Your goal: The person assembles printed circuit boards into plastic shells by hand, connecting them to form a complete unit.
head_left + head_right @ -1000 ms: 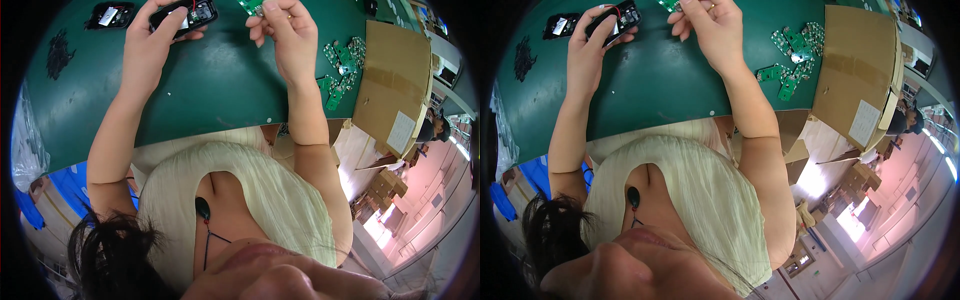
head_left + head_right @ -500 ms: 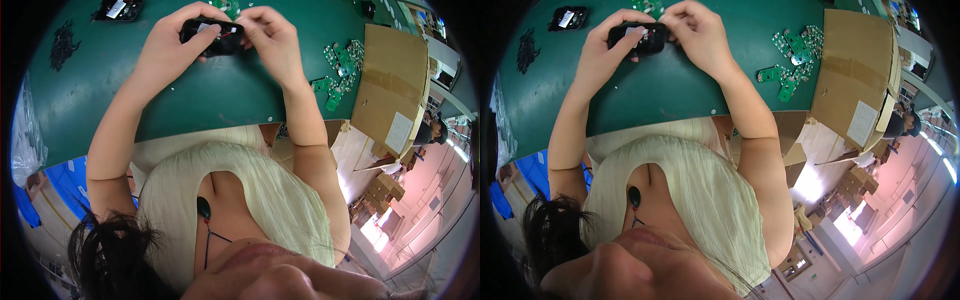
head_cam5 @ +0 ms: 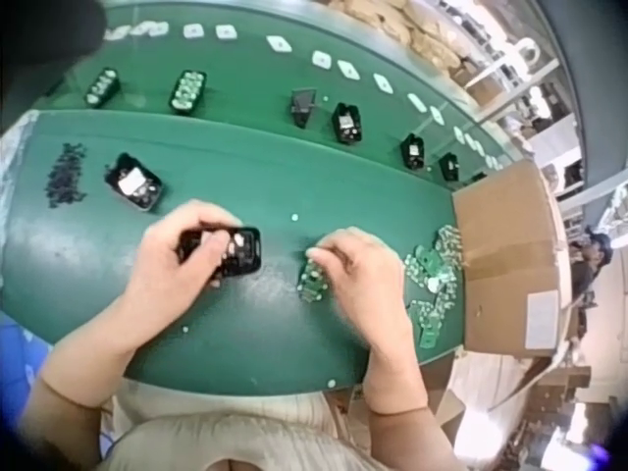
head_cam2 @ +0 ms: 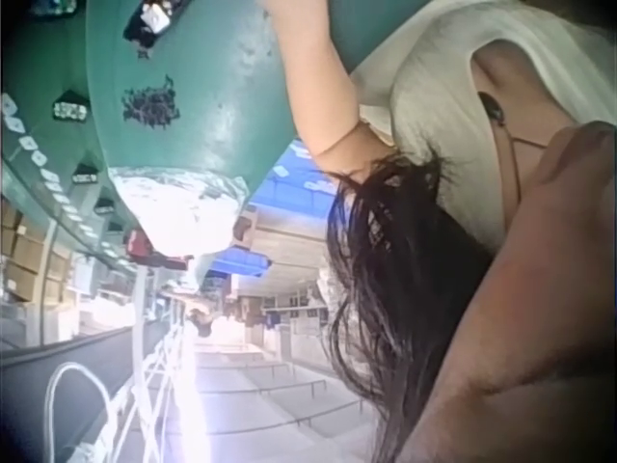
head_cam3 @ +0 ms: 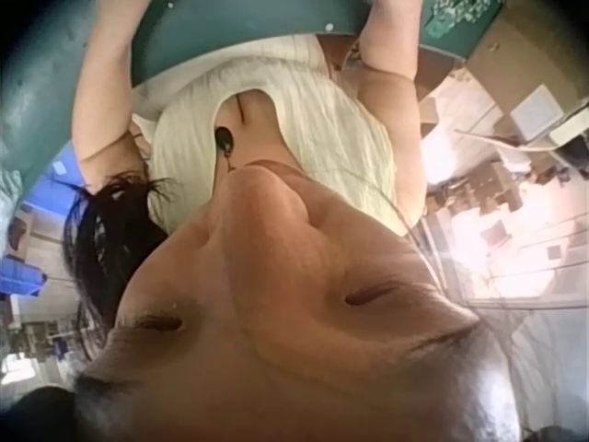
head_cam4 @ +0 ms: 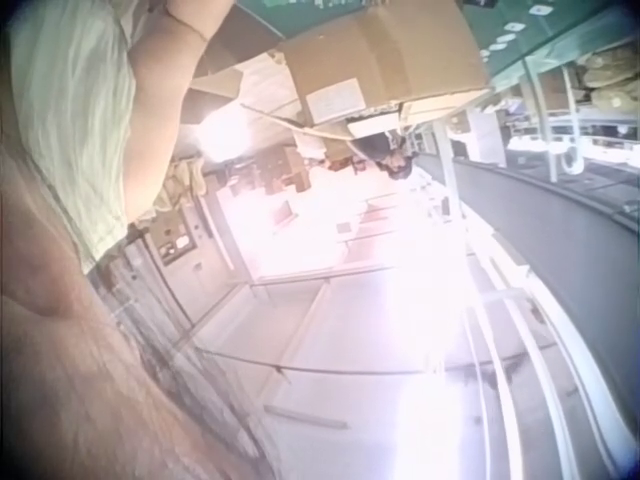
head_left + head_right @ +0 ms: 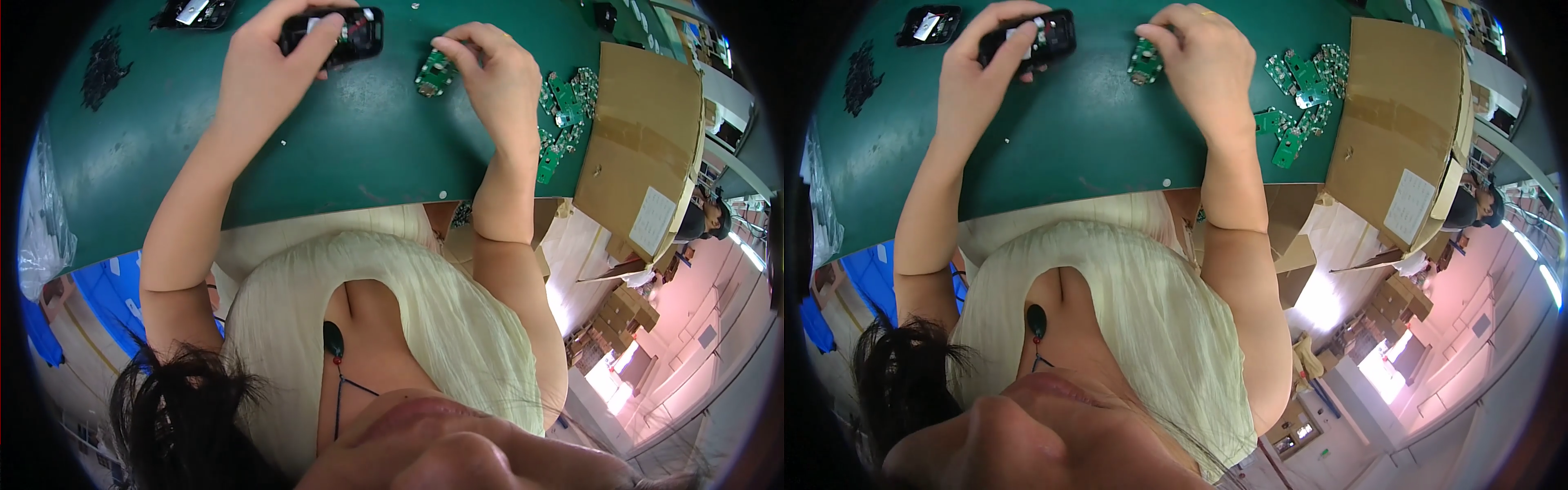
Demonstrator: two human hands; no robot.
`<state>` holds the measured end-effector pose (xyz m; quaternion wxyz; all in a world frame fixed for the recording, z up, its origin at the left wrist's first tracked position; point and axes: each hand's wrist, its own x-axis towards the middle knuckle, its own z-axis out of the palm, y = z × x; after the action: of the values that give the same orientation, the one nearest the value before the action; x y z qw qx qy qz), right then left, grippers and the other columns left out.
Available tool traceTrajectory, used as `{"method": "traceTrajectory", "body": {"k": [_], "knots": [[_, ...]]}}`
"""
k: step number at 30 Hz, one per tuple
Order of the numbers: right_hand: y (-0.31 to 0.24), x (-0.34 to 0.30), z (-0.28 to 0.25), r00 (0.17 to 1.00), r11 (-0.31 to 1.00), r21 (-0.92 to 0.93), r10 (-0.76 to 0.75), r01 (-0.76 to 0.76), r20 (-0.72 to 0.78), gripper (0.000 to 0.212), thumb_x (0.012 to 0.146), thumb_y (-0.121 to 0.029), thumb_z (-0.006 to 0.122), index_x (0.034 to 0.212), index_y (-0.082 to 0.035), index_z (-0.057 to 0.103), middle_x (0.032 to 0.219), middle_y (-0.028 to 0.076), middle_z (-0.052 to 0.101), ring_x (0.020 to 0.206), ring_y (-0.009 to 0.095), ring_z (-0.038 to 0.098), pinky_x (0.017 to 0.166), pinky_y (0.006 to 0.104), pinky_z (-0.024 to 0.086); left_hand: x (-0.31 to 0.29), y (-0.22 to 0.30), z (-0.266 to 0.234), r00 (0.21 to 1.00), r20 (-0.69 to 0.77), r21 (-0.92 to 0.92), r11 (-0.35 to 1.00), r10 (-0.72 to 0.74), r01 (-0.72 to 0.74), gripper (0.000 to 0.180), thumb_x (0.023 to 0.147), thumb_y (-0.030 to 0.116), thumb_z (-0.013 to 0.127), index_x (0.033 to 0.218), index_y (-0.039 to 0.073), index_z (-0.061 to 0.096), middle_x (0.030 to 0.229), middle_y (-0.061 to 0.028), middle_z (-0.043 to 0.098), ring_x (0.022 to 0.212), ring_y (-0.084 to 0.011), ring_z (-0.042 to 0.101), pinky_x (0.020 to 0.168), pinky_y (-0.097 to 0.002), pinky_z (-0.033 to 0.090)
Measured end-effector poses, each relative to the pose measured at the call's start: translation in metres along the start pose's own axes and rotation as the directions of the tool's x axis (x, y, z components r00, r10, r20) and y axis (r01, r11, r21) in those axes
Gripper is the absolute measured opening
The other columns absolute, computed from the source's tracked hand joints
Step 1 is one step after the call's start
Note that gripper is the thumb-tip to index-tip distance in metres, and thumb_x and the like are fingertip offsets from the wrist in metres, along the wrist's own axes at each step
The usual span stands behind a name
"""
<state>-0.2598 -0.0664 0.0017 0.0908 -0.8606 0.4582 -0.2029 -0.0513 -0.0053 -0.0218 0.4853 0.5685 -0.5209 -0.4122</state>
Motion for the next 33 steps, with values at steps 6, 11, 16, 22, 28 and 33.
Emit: {"method": "traceTrajectory", "body": {"k": [6,11,16,22,28,33], "knots": [[-0.022,0.004,-0.002,0.924,0.264,0.918,0.323,-0.295,0.204,0.007,0.087,-0.006,0.064,0.089,0.0,0.061,0.073,0.006,0.063,0.055,0.01,0.056,0.052,0.0206,0.045,0.011,0.012,0.002,0.948,-0.178,-0.254,0.943,-0.263,0.214,0.007,0.087,0.002,0.057,0.094,0.001,0.058,0.075,-0.0007,0.057,0.058,-0.0047,0.052,0.05,-0.0186,0.042],[-0.001,-0.006,0.006,0.966,0.441,0.861,0.157,-0.255,0.206,0.012,0.09,-0.001,0.055,0.102,0.0,0.055,0.077,0.016,0.065,0.06,0.022,0.063,0.055,0.0333,0.055,0.009,0.001,-0.002,0.972,-0.212,-0.128,0.989,-0.105,0.079,0.009,0.086,0.001,0.059,0.095,0.001,0.057,0.077,-0.0004,0.057,0.059,-0.0045,0.05,0.051,-0.0186,0.042],[-0.034,-0.011,0.012,0.963,0.116,0.957,0.082,-0.266,0.257,0.009,0.091,-0.001,0.055,0.098,-0.002,0.049,0.075,0.016,0.065,0.057,0.022,0.063,0.05,0.0321,0.053,0.006,0.008,0.005,0.96,-0.24,-0.147,0.983,-0.146,0.113,0.011,0.086,0.0,0.06,0.096,0.001,0.057,0.079,0.0,0.058,0.063,-0.004,0.049,0.052,-0.0183,0.041],[-0.048,-0.005,0.013,0.937,0.112,0.93,0.015,-0.349,0.35,0.007,0.09,-0.002,0.056,0.092,-0.001,0.05,0.073,0.015,0.065,0.054,0.021,0.062,0.05,0.0306,0.052,0.002,0.012,0.008,0.972,-0.231,-0.08,0.995,0.042,-0.062,0.014,0.084,-0.005,0.056,0.098,0.0,0.056,0.083,-0.0016,0.058,0.074,-0.0063,0.053,0.065,-0.0205,0.044],[-0.042,-0.005,0.017,0.919,0.166,0.904,0.059,-0.393,0.389,0.008,0.09,-0.005,0.058,0.09,0.0,0.052,0.072,0.014,0.065,0.052,0.02,0.061,0.049,0.0284,0.05,-0.001,0.011,0.008,0.986,-0.168,-0.063,0.998,0.016,-0.027,0.017,0.083,-0.008,0.054,0.098,-0.001,0.056,0.084,-0.0014,0.056,0.077,-0.0058,0.052,0.068,-0.0207,0.044],[-0.042,-0.001,0.017,0.905,0.127,0.896,0.047,-0.425,0.423,0.008,0.091,-0.007,0.058,0.09,0.0,0.054,0.071,0.012,0.064,0.052,0.018,0.06,0.048,0.0273,0.049,-0.003,0.012,0.007,0.987,-0.16,-0.062,0.997,0.032,-0.042,0.019,0.083,-0.009,0.052,0.1,-0.001,0.056,0.086,-0.0014,0.056,0.077,-0.0055,0.051,0.068,-0.02,0.043]]}}
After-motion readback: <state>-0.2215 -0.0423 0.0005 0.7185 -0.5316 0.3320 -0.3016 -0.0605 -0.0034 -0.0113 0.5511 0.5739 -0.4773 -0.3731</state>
